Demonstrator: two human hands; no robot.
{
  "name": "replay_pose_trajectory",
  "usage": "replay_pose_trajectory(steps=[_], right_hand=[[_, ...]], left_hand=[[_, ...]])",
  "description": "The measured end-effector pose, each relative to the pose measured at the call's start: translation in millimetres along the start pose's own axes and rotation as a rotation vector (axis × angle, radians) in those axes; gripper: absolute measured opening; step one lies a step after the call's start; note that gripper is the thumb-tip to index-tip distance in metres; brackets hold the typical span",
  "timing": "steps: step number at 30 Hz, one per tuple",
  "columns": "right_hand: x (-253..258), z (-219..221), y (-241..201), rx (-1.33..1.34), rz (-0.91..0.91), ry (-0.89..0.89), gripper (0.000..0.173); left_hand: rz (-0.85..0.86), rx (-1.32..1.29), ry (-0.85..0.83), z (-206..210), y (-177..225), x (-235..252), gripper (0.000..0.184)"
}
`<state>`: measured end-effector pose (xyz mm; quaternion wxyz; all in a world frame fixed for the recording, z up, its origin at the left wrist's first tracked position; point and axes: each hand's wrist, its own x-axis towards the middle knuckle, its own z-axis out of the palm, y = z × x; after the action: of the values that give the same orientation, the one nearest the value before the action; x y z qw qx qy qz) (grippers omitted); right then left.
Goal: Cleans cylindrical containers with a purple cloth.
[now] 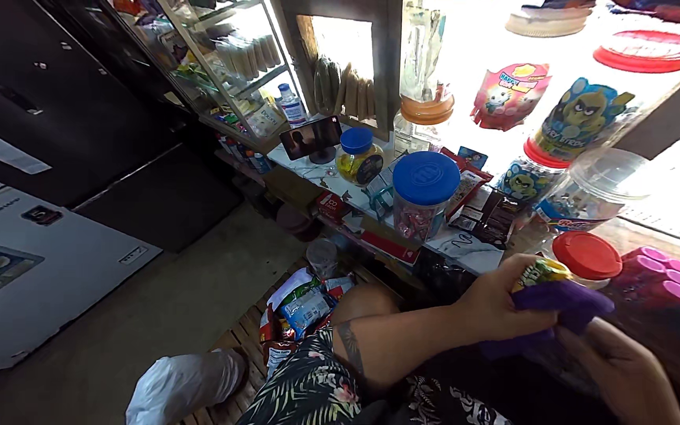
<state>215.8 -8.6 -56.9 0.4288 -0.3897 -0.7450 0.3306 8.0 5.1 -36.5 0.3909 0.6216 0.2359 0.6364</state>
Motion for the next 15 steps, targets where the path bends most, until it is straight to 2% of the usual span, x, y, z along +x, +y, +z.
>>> replay_pose_trajectory(steps=[1, 3, 7, 10, 13, 15], right_hand=[[2, 0, -5, 0.061, -0.022, 0.08, 0.006], [6, 5, -13, 0.188, -0.099, 0.221, 0.016], [3, 35, -23, 0.346, -0.103, 0.365, 0.022], [-4, 49, -15, 0.404, -0.144, 0.318, 0.026], [-11, 49, -8, 0.308, -0.173, 0.238, 0.055], [-16, 48, -2, 0.3, -0.143, 0.229, 0.067]], left_hand=[[-0.028, 0.017, 0.037, -1, 1, 0, 0.051], [-0.068, 0.047, 0.069, 1, 0, -2, 0.054], [-0.03, 0.063, 0.014, 17, -6, -16, 0.054], [-0.01, 0.041, 0.01, 24, -8, -21, 0.06], [0.028, -0.025, -0.056, 27, -13, -22, 0.072], [0.046, -0.031, -0.127, 28, -12, -23, 0.077]])
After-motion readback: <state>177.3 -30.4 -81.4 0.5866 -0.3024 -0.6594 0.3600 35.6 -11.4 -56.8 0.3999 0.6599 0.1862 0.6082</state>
